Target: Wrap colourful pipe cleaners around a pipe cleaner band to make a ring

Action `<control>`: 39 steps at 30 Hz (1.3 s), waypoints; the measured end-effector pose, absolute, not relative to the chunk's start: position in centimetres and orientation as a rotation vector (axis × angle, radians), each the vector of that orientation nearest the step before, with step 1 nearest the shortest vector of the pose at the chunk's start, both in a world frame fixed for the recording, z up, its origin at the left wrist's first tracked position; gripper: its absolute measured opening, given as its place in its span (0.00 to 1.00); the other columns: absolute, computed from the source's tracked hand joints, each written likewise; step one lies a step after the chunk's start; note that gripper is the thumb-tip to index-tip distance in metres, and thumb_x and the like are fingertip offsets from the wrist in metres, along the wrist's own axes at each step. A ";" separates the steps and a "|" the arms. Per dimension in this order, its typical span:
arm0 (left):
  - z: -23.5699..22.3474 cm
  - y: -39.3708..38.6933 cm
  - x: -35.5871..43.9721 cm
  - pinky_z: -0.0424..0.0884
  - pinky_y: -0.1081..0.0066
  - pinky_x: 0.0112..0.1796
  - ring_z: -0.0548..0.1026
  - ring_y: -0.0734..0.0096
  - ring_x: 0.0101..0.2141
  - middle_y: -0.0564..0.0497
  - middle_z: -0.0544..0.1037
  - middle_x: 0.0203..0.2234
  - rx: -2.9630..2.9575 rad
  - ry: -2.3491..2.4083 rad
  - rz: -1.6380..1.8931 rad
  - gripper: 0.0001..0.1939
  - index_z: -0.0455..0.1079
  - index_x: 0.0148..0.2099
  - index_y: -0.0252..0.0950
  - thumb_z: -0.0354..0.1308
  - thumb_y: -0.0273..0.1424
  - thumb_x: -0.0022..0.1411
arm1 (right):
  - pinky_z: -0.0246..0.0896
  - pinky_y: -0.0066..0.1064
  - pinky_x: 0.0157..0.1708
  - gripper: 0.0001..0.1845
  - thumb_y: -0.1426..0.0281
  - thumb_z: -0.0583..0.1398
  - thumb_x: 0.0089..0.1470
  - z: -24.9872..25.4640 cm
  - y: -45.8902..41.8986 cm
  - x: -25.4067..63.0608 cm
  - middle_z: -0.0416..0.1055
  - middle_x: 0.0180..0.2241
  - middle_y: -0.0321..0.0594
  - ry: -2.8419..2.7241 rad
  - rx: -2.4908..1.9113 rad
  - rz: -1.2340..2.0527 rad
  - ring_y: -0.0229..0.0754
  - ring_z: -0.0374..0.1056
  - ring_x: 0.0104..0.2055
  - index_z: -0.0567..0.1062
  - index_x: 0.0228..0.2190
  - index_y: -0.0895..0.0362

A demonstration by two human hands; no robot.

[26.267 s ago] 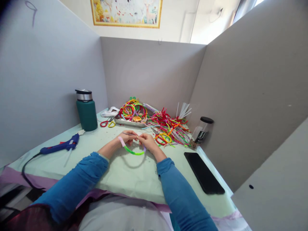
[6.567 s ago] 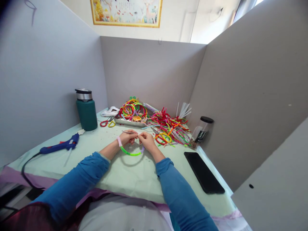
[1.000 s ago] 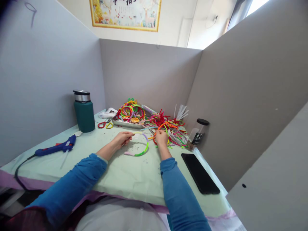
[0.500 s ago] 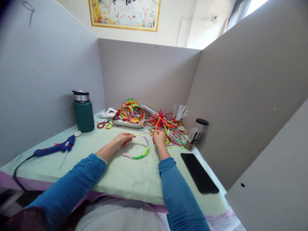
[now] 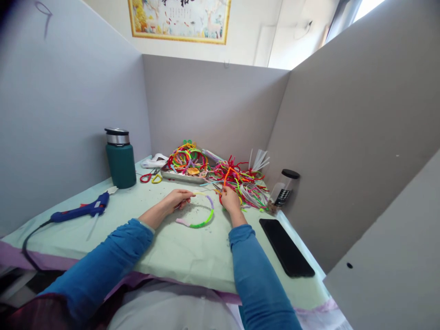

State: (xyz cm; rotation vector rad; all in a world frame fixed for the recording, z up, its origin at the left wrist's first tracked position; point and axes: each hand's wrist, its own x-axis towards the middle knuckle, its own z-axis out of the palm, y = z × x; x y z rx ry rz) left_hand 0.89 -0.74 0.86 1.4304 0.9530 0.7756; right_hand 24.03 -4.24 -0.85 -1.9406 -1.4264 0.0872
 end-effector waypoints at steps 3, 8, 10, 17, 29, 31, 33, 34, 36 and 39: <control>0.8 -0.7 0.9 0.48 0.74 0.15 0.57 0.84 0.11 0.55 0.68 0.19 1.428 0.954 0.772 0.11 0.71 0.35 0.29 0.60 0.33 0.54 | 0.60 0.33 0.44 0.24 0.69 0.53 0.55 -0.6 -4.7 23.4 0.74 0.47 0.43 -1.529 -2.052 0.026 0.46 0.69 0.47 0.69 0.54 0.52; 1.0 -0.9 0.9 0.48 0.75 0.15 0.56 0.85 0.12 0.56 0.68 0.19 1.426 0.951 0.762 0.14 0.72 0.36 0.29 0.63 0.37 0.53 | 0.60 0.32 0.41 0.21 0.70 0.53 0.55 -1.2 -4.6 23.4 0.74 0.45 0.45 -1.654 -2.091 -0.156 0.47 0.69 0.46 0.73 0.50 0.51; 1.1 -0.9 0.8 0.48 0.75 0.15 0.57 0.85 0.12 0.56 0.69 0.19 1.433 0.949 0.763 0.14 0.72 0.36 0.29 0.62 0.36 0.53 | 0.60 0.33 0.39 0.20 0.72 0.53 0.55 -1.6 -4.4 23.5 0.75 0.43 0.46 -1.659 -2.056 -0.178 0.48 0.70 0.44 0.74 0.48 0.52; 1.0 -0.9 0.8 0.48 0.75 0.15 0.57 0.85 0.11 0.56 0.68 0.18 1.455 0.938 0.755 0.15 0.71 0.34 0.29 0.63 0.37 0.52 | 0.60 0.30 0.34 0.20 0.71 0.56 0.49 -1.5 -4.0 23.6 0.76 0.34 0.41 -1.449 -1.608 0.204 0.41 0.68 0.33 0.75 0.45 0.57; 0.9 -0.9 0.9 0.48 0.74 0.16 0.56 0.82 0.11 0.58 0.64 0.13 1.484 0.967 0.726 0.12 0.69 0.29 0.30 0.60 0.36 0.56 | 0.58 0.29 0.31 0.14 0.68 0.61 0.40 0.0 -4.8 21.8 0.75 0.29 0.40 -1.553 -1.154 0.808 0.37 0.64 0.28 0.80 0.32 0.60; 1.0 -1.0 0.9 0.48 0.75 0.16 0.55 0.82 0.10 0.59 0.61 0.10 1.503 0.968 0.712 0.13 0.67 0.26 0.31 0.59 0.36 0.56 | 0.57 0.28 0.29 0.14 0.68 0.61 0.39 -0.2 -4.7 21.8 0.75 0.28 0.40 -1.541 -1.151 0.835 0.36 0.64 0.27 0.80 0.31 0.61; 1.0 -1.1 0.8 0.48 0.75 0.16 0.56 0.83 0.11 0.58 0.63 0.12 1.498 0.955 0.709 0.13 0.68 0.28 0.30 0.60 0.37 0.55 | 0.56 0.28 0.27 0.15 0.69 0.61 0.39 -0.4 -4.6 21.7 0.74 0.27 0.39 -1.520 -1.151 0.850 0.36 0.63 0.26 0.80 0.31 0.61; 1.0 -1.0 0.9 0.48 0.75 0.15 0.56 0.83 0.11 0.57 0.65 0.14 1.490 0.949 0.712 0.13 0.70 0.31 0.30 0.61 0.37 0.54 | 0.56 0.27 0.27 0.15 0.69 0.61 0.39 -0.5 -4.6 21.6 0.74 0.26 0.39 -1.512 -1.152 0.855 0.35 0.62 0.25 0.80 0.31 0.61; 0.9 -0.9 0.9 0.48 0.75 0.15 0.56 0.84 0.11 0.56 0.68 0.17 1.473 0.950 0.718 0.14 0.72 0.35 0.29 0.61 0.37 0.54 | 0.55 0.27 0.25 0.14 0.69 0.61 0.39 -0.5 -4.6 21.4 0.73 0.25 0.38 -1.513 -1.155 0.861 0.35 0.61 0.24 0.80 0.31 0.61; 0.6 -0.6 1.0 0.49 0.74 0.15 0.56 0.84 0.11 0.56 0.69 0.18 1.467 0.958 0.724 0.18 0.72 0.37 0.29 0.60 0.41 0.55 | 0.56 0.26 0.26 0.13 0.69 0.60 0.40 -0.4 -4.8 21.1 0.74 0.26 0.38 -1.535 -1.166 0.845 0.35 0.62 0.25 0.79 0.31 0.60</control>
